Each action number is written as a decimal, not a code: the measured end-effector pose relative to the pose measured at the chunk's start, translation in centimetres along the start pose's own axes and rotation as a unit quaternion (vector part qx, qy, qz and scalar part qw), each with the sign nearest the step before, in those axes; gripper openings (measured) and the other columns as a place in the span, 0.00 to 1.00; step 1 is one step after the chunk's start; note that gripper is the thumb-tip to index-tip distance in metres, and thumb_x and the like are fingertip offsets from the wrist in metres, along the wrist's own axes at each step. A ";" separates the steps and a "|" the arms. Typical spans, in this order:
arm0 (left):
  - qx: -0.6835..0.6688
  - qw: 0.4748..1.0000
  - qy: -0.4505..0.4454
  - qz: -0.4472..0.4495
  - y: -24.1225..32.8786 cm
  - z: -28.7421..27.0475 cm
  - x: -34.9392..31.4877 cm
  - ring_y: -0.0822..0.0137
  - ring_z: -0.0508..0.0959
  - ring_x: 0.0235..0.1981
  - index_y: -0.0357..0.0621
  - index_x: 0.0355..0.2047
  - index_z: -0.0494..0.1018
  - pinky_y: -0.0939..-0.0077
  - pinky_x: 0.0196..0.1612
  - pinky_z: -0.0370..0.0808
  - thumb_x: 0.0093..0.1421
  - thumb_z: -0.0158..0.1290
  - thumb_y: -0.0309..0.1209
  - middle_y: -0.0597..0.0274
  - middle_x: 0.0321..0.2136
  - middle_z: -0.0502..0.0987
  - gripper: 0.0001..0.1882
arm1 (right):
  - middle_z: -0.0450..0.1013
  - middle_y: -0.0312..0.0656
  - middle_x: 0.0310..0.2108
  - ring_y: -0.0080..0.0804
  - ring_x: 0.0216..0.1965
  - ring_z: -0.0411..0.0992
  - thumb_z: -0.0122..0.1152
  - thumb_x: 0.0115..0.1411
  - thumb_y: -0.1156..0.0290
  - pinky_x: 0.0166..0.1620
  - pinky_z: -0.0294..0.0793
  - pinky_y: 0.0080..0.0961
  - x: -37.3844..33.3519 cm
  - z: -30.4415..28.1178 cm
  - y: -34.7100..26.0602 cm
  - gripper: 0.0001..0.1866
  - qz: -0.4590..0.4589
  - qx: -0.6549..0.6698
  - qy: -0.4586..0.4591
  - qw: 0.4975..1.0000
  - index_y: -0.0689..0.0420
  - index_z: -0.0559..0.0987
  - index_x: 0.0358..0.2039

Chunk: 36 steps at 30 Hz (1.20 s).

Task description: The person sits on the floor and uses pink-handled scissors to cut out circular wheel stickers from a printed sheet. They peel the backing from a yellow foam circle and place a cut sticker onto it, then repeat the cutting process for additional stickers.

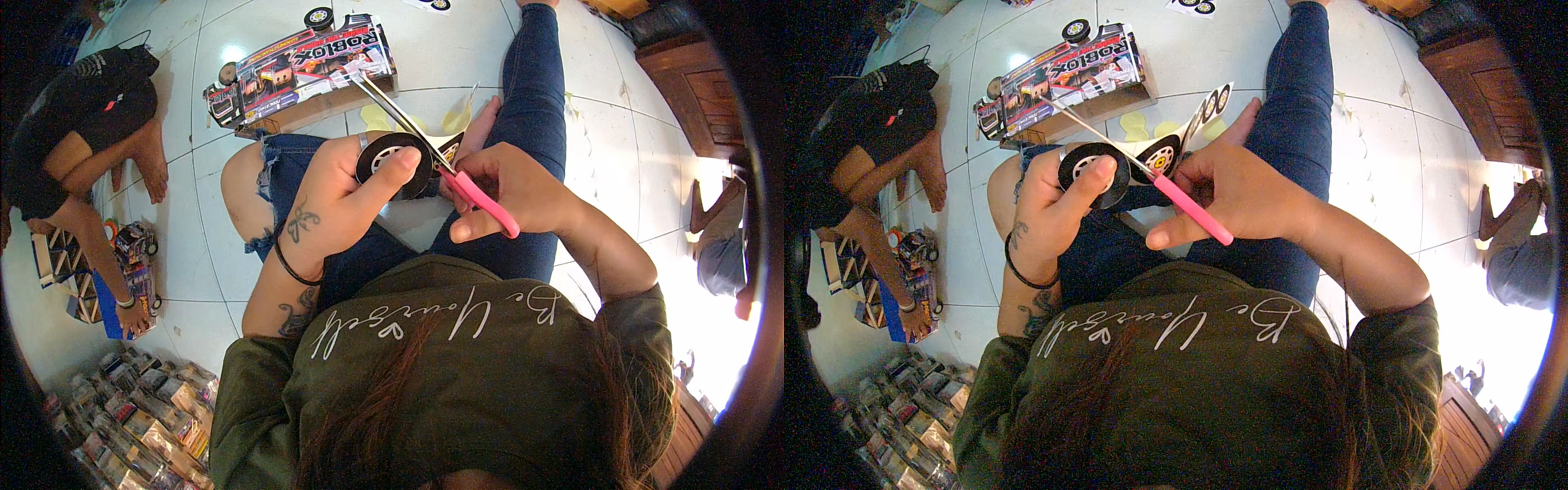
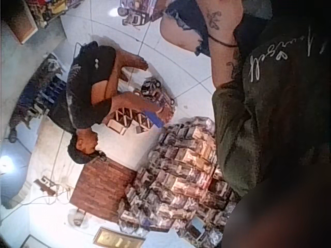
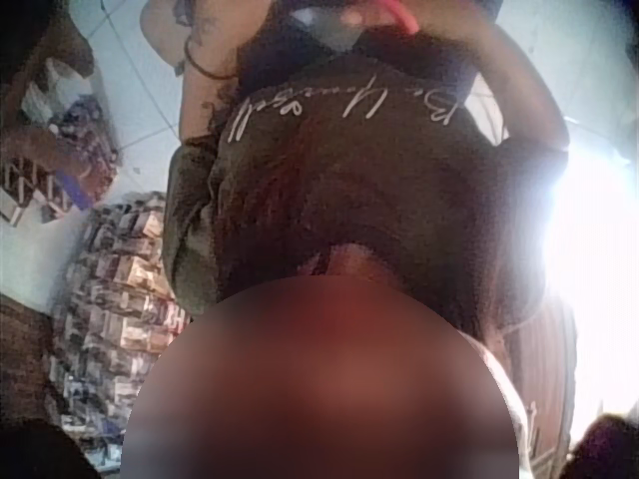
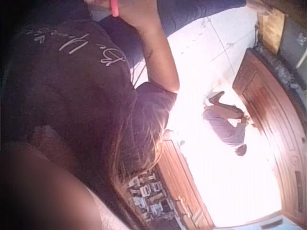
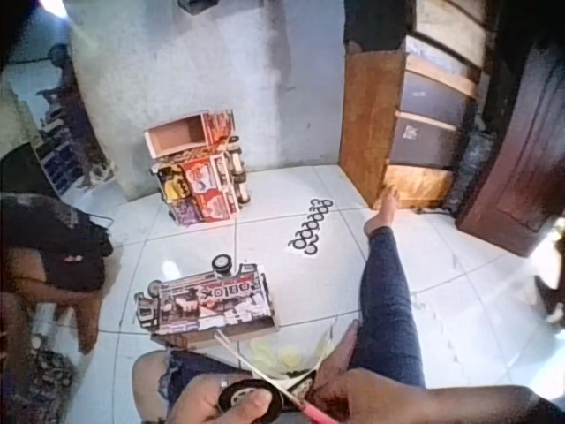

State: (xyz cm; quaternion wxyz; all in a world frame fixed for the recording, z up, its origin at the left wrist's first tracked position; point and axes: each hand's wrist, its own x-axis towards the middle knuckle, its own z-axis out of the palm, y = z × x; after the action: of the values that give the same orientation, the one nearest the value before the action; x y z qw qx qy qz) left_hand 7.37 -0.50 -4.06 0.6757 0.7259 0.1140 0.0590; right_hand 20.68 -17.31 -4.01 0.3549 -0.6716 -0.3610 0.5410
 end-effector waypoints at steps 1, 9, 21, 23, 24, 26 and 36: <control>-0.001 1.000 -0.008 -0.005 0.0 -0.1 0.0 0.82 0.63 0.19 0.37 0.30 0.73 0.85 0.21 0.60 0.60 0.50 0.37 0.72 0.17 0.70 0.13 | 0.66 0.30 0.17 0.16 0.20 0.63 0.74 0.36 0.53 0.24 0.61 0.16 0.0 -0.1 -0.1 0.24 -0.006 -0.003 0.000 1.000 0.60 0.73 0.20; 0.005 1.000 -0.031 -0.001 0.2 -0.5 0.0 0.83 0.63 0.18 0.37 0.29 0.73 0.85 0.21 0.60 0.60 0.50 0.37 0.73 0.16 0.69 0.13 | 0.68 0.30 0.17 0.17 0.20 0.64 0.75 0.36 0.54 0.23 0.61 0.16 -0.1 -0.5 -0.3 0.24 -0.005 -0.035 -0.006 0.999 0.60 0.74 0.20; -0.005 0.996 -0.081 -0.024 0.4 -0.7 0.2 0.82 0.63 0.19 0.37 0.27 0.72 0.85 0.22 0.60 0.60 0.49 0.38 0.73 0.16 0.68 0.15 | 0.60 0.30 0.10 0.18 0.15 0.58 0.73 0.35 0.47 0.18 0.53 0.18 -0.1 -0.6 -0.2 0.28 -0.044 -0.034 0.022 0.998 0.57 0.68 0.10; 0.005 0.996 -0.086 -0.022 0.4 -0.9 0.3 0.82 0.63 0.19 0.37 0.27 0.72 0.85 0.22 0.61 0.60 0.49 0.39 0.73 0.16 0.68 0.15 | 0.65 0.30 0.14 0.17 0.18 0.62 0.75 0.35 0.54 0.21 0.59 0.16 -0.2 -0.9 -0.3 0.24 -0.014 -0.066 0.009 0.998 0.59 0.72 0.16; 0.008 0.995 -0.095 -0.031 0.4 -1.0 0.3 0.82 0.64 0.20 0.37 0.28 0.72 0.84 0.23 0.62 0.60 0.49 0.39 0.72 0.17 0.69 0.15 | 0.67 0.30 0.16 0.16 0.19 0.64 0.76 0.35 0.58 0.22 0.62 0.15 -0.3 -1.1 -0.3 0.22 -0.001 -0.084 0.005 0.996 0.60 0.74 0.20; 0.013 0.993 -0.108 -0.047 0.5 -1.3 0.3 0.81 0.65 0.21 0.36 0.28 0.72 0.84 0.24 0.63 0.60 0.49 0.39 0.71 0.18 0.70 0.16 | 0.67 0.30 0.16 0.16 0.19 0.64 0.76 0.35 0.58 0.22 0.61 0.14 -0.3 -1.2 -0.5 0.22 0.008 -0.082 -0.004 0.997 0.60 0.73 0.18; -0.005 0.993 -0.113 -0.029 0.2 -1.1 0.5 0.79 0.68 0.24 0.35 0.32 0.73 0.81 0.29 0.67 0.59 0.50 0.40 0.67 0.22 0.74 0.17 | 0.65 0.28 0.14 0.14 0.17 0.61 0.76 0.35 0.60 0.20 0.58 0.13 -0.6 -1.4 -0.9 0.21 -0.001 -0.060 -0.001 0.998 0.58 0.72 0.16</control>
State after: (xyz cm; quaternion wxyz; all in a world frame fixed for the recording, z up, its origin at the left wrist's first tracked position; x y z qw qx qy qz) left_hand 7.55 0.69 -3.81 0.6890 0.7213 0.0574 -0.0423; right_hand 21.87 -17.53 -2.77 0.3137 -0.6912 -0.3938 0.5184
